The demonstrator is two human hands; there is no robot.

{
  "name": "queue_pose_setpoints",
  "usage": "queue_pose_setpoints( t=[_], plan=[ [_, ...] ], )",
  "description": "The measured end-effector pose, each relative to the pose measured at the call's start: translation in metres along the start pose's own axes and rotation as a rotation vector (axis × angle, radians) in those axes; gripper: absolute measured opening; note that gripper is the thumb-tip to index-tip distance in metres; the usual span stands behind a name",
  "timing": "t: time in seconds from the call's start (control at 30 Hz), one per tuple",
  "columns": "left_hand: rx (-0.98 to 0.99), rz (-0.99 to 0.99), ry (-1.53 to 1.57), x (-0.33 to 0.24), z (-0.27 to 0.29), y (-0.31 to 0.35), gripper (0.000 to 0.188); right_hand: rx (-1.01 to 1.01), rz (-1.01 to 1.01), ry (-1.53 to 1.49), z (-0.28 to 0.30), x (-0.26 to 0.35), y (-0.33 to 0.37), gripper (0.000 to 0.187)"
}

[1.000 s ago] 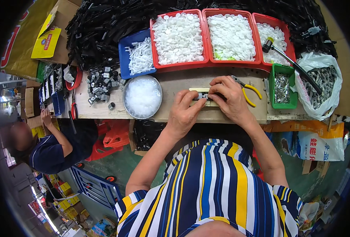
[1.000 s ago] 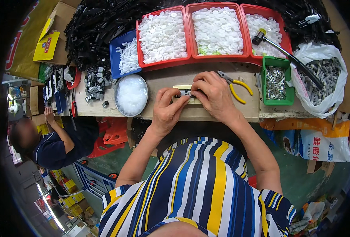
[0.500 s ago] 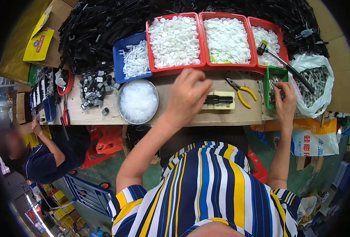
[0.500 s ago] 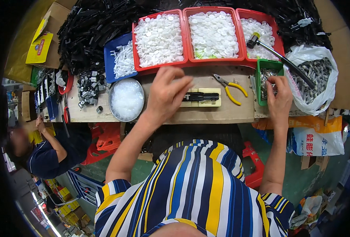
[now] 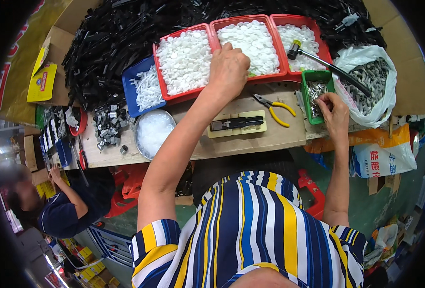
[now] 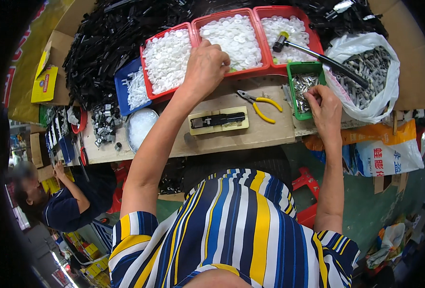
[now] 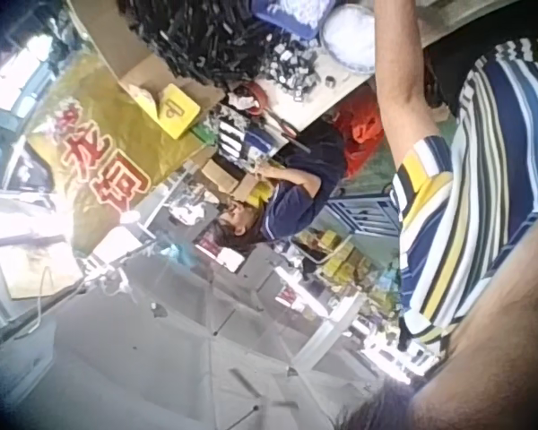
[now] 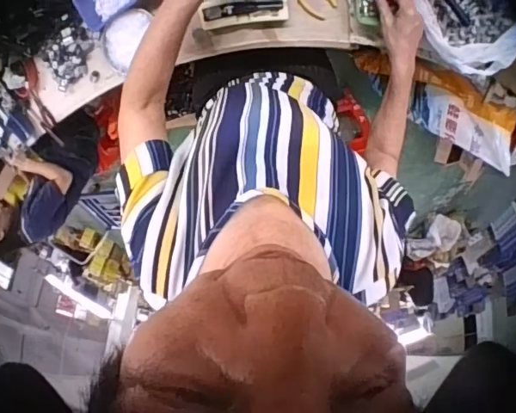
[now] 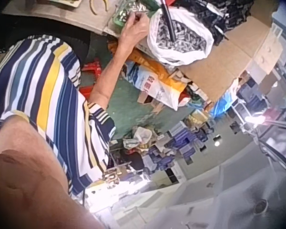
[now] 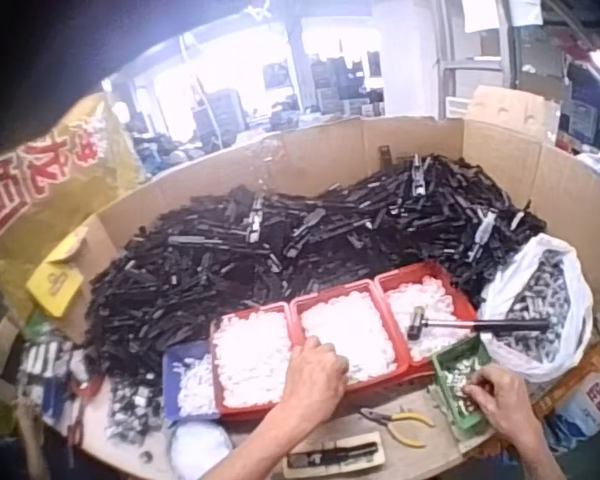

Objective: The person assembles small lock mechanisms at a workbench. They pick up a black lock body, insert a white plastic component and a metal pin, and use a hammer to secure the parts. The person then uses pliers to adjust the assembly and places the finished unit into a metal bowl. This process is repeated with multiple lock units.

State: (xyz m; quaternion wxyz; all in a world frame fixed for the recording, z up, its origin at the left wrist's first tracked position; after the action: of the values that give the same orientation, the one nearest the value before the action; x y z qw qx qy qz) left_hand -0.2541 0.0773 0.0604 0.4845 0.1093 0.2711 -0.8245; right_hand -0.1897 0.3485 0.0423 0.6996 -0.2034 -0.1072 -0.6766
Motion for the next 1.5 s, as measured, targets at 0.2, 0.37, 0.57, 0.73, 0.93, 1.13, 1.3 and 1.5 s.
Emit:
queue_pose_setpoints(
  t=[0.2,0.37,0.57,0.73,0.93,1.13,1.3,1.5],
  plan=[
    [0.127,-0.045,0.119,-0.001,-0.009,-0.006,0.009,-0.091,0.011,-0.223,0.008,0.008,-0.002,0.013],
    [0.268,-0.119,0.176,0.002,-0.011,-0.008,0.015,-0.079,0.061,-0.271,0.007,0.027,-0.002,0.014],
    [0.391,-0.097,0.237,0.007,-0.011,-0.008,0.014,-0.071,0.051,-0.262,0.004,0.026,0.001,0.012],
    [0.363,-0.118,0.242,0.004,-0.004,-0.003,0.012,-0.071,0.043,-0.256,0.006,0.032,0.002,0.011],
    [0.077,-0.076,0.232,-0.001,0.022,0.002,0.015,-0.095,0.044,-0.389,0.000,0.045,0.000,0.011],
    [0.075,0.479,1.211,-0.010,-0.011,0.042,0.026,-0.031,0.085,-0.785,-0.020,0.101,-0.003,0.007],
    [0.039,0.585,1.399,-0.030,-0.018,0.061,0.021,-0.077,0.215,-0.698,-0.020,0.122,0.001,0.011],
    [0.002,0.622,1.406,-0.032,-0.018,0.069,0.021,-0.134,0.317,-0.561,-0.003,0.134,0.009,0.012]
  ],
)
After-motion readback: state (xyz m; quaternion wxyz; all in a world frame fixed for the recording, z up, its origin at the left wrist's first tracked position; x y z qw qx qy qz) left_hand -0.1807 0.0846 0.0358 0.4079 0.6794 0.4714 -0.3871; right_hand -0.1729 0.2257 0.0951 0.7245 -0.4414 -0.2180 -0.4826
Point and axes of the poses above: each hand's wrist, its own y-axis away from the middle knuckle, its own z-axis out of the back of the hand, x = y × z, the point moved 9 cm from there along -y, towards the middle knuckle, and after that the axes turned 12 degrees about y, right-handed, at the moved point
